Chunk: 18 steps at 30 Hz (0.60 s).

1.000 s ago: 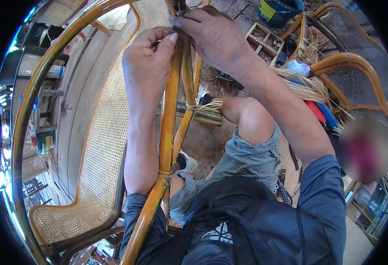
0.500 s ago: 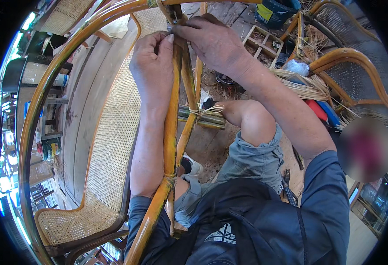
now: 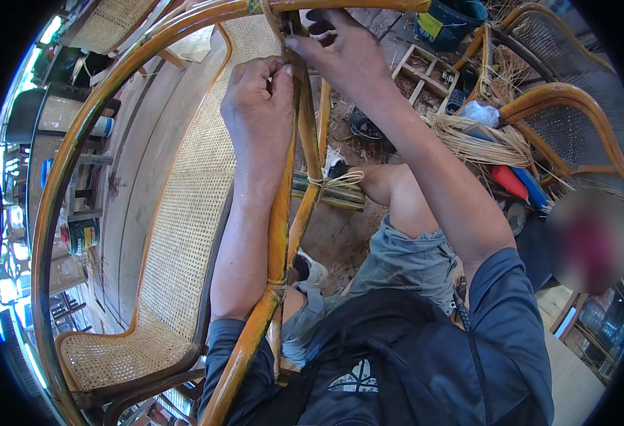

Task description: The recorder is repairing or assembling a rattan chair frame using rattan strips, a hammer, and pliers.

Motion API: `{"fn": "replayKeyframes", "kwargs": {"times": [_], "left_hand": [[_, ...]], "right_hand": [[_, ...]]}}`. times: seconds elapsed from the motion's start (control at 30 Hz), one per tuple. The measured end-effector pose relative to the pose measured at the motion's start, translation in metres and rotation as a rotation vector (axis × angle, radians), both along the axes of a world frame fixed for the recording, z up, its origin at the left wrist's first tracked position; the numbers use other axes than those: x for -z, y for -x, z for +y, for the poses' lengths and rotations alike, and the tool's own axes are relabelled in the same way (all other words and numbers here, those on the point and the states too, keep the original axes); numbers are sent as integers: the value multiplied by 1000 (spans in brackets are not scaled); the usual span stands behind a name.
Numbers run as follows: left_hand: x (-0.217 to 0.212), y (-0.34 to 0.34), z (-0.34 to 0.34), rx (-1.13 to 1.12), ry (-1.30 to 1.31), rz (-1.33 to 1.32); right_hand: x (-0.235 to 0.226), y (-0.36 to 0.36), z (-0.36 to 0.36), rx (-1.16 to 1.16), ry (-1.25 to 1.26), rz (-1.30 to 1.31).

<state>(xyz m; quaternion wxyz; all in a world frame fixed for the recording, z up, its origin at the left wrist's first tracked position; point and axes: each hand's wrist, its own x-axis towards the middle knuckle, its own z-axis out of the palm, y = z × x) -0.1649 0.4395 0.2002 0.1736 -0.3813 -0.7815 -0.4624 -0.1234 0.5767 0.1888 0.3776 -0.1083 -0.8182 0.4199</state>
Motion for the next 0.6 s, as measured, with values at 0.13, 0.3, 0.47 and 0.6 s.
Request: {"fn": "replayKeyframes", "kwargs": {"times": [0.13, 0.3, 0.47, 0.6], "left_hand": [[0, -1, 1, 16, -10, -3], [1, -1, 0, 56, -31, 27], [-1, -5, -2, 12, 39, 39], [-1, -4, -1, 34, -10, 62]], "right_hand": [[-3, 8, 4, -50, 24, -128], [6, 7, 1, 45, -33, -141], [6, -2, -7, -278, 787, -342], [1, -2, -15, -243, 846, -359]]}}
